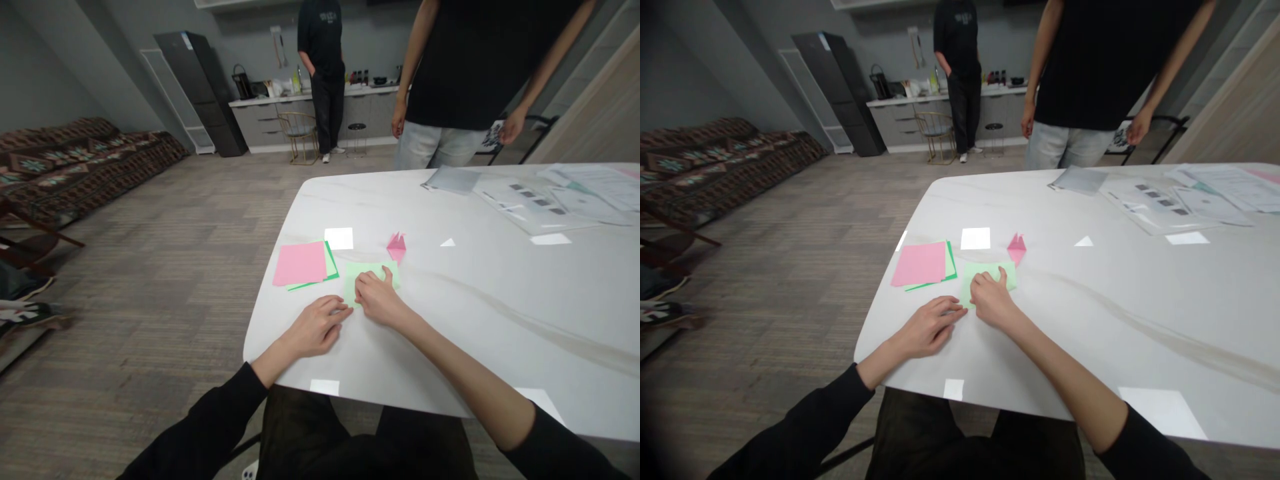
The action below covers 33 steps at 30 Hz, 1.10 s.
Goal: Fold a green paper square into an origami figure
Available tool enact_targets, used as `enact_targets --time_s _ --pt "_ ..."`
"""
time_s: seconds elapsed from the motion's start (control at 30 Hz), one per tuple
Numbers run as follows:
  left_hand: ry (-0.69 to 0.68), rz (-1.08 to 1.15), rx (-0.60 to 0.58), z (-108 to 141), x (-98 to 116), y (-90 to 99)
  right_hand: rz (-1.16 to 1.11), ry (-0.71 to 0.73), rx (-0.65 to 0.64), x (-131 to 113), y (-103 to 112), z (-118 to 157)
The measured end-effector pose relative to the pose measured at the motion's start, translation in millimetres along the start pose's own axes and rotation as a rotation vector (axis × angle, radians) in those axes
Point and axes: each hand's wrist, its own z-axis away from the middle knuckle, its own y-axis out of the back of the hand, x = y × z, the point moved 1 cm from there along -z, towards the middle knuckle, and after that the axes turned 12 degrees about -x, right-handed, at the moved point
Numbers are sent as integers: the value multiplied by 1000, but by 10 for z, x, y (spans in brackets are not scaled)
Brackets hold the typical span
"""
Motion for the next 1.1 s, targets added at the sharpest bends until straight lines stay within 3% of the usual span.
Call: enact_targets --time_s 0.17,0.27,0.67,1.1 --pt "-2 -15 30 -16 8 -8 101 -24 171 -174 1 170" --pt "0 -27 37 -14 -11 -31 77 -82 198 -201 -66 264" --pt "-16 -27 46 6 -46 -60 -35 -296 244 40 -174 228" --pt "27 -77 -85 -208 158 -23 -184 -348 233 309 -298 228"
